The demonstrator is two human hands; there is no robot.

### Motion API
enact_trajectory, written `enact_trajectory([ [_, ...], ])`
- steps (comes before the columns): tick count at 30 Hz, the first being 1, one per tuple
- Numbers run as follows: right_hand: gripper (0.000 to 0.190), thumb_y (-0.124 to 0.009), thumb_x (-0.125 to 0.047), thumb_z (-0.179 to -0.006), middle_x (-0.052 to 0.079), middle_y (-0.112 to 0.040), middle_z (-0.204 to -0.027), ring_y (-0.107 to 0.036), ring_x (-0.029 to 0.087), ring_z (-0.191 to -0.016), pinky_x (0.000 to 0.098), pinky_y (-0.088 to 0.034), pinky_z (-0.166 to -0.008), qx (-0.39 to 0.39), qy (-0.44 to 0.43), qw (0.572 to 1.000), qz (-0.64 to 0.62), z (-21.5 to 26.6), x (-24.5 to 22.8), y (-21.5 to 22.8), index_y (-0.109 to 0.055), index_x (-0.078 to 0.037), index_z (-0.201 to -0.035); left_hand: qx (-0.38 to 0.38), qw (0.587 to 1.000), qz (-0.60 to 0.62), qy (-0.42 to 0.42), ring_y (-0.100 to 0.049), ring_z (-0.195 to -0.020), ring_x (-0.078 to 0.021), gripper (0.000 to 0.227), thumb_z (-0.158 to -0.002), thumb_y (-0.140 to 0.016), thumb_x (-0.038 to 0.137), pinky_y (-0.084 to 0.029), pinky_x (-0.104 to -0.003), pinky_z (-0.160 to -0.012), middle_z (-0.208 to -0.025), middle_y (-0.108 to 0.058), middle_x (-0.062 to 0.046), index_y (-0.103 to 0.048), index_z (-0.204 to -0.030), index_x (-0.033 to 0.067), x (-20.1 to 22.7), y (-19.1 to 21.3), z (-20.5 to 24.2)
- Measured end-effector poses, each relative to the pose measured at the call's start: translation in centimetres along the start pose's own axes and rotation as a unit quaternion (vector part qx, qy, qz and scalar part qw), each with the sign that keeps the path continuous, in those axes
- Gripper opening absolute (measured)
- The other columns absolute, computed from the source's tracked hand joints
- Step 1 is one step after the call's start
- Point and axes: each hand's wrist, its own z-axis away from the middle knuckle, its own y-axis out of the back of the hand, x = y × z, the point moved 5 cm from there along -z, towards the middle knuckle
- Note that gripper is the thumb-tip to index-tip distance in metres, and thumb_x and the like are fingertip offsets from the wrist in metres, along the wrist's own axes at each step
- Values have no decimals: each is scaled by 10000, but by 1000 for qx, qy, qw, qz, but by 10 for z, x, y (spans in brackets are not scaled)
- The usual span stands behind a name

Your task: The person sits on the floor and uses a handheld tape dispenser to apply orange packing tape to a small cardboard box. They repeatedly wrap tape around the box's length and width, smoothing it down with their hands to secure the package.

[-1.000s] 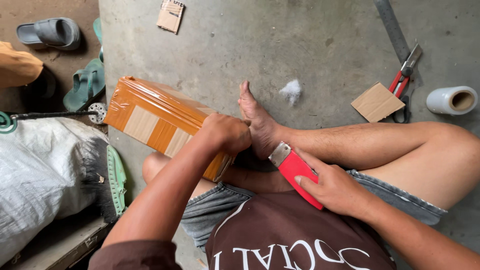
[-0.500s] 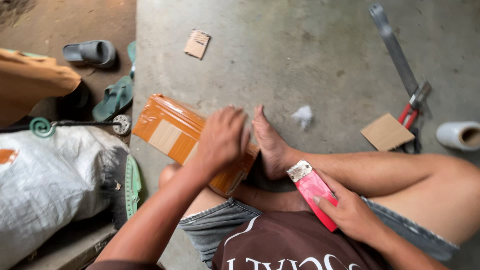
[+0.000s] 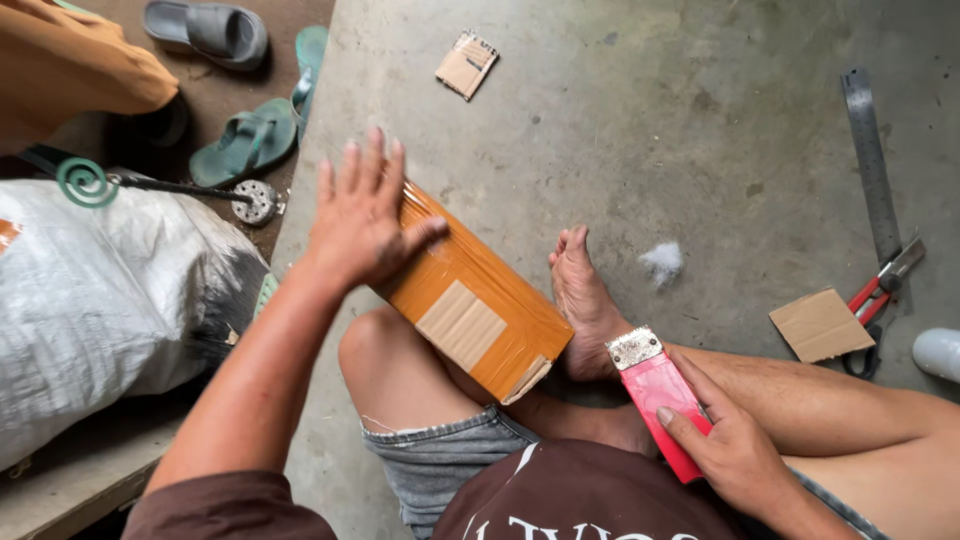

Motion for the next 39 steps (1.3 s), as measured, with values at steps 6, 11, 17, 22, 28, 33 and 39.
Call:
enact_trajectory([
  [6, 728, -676, -215, -893, 143, -600, -1469, -559, 181, -1339, 323, -412, -1093, -7, -20, 999, -31, 12, 7, -6, -393, -30, -1538, -64, 973, 125, 186, -573, -1185, -416, 504, -1019, -474, 508, -396, -550, -1030, -1211, -635, -209, -638, -1329, 146, -25, -7, -8],
  [11, 715, -680, -206, -886, 128, -617, -1451, -567, 171, -1321, 320, -417, -1086, 17, -16, 1000, 10, 18, 10, 2, -420, -32, -1528, -19, 982, 22, 186, -475, -1349, -444, 486, -1003, -460, 388, -249, -612, -1134, -1385, -569, -279, -630, -1321, 62, -12, -24, -16],
  [17, 703, -662, -185, -887, 126, -607, -1460, -560, 172, -1323, 318, -434, -1073, 27, -12, 999, -21, 14, 13, 4, -421, -32, -1530, 23, 999, 6, 32, -240, -1485, -479, 734, -955, -491, 585, 2, -659, -1180, -1533, -410, -298, -567, -1400, 4, 89, -37, 12],
  [22, 694, -653, -167, -893, 136, -576, -1484, -529, 185, -1354, 322, -414, -1087, 40, 15, 999, -23, 11, 10, 10, -417, -16, -1528, -19, 999, 38, -23, -396, -1412, -449, 677, -962, -454, 541, -40, -688, -1195, -1484, -495, -244, -571, -1425, 61, 166, -31, 36],
  [28, 712, -653, -143, -893, 153, -551, -1494, -511, 183, -1349, 321, -392, -1093, 79, 41, 996, -25, 15, 24, 23, -394, 22, -1535, -16, 984, 90, -154, -373, -1476, -413, 970, -909, -452, 749, -137, -561, -1240, -1542, -447, -279, -444, -1525, 0, 198, -27, 66],
  [33, 750, -652, -148, -892, 143, -577, -1467, -545, 160, -1296, 309, -427, -1056, 89, 2, 995, -44, 15, 39, 29, -359, 15, -1562, -49, 973, 124, -186, -190, -1547, -416, 1122, -877, -424, 813, -94, -511, -1254, -1639, -245, -293, -312, -1553, -76, 152, -34, 76],
  [39, 741, -654, -138, -890, 152, -562, -1482, -534, 167, -1315, 313, -411, -1076, 70, 15, 995, -67, 14, 32, 24, -366, 20, -1555, 4, 999, -25, -35, -59, -1590, -378, 907, -917, -532, 769, -26, -548, -1263, -1712, -164, -218, -465, -1587, 162, 64, -24, 35],
])
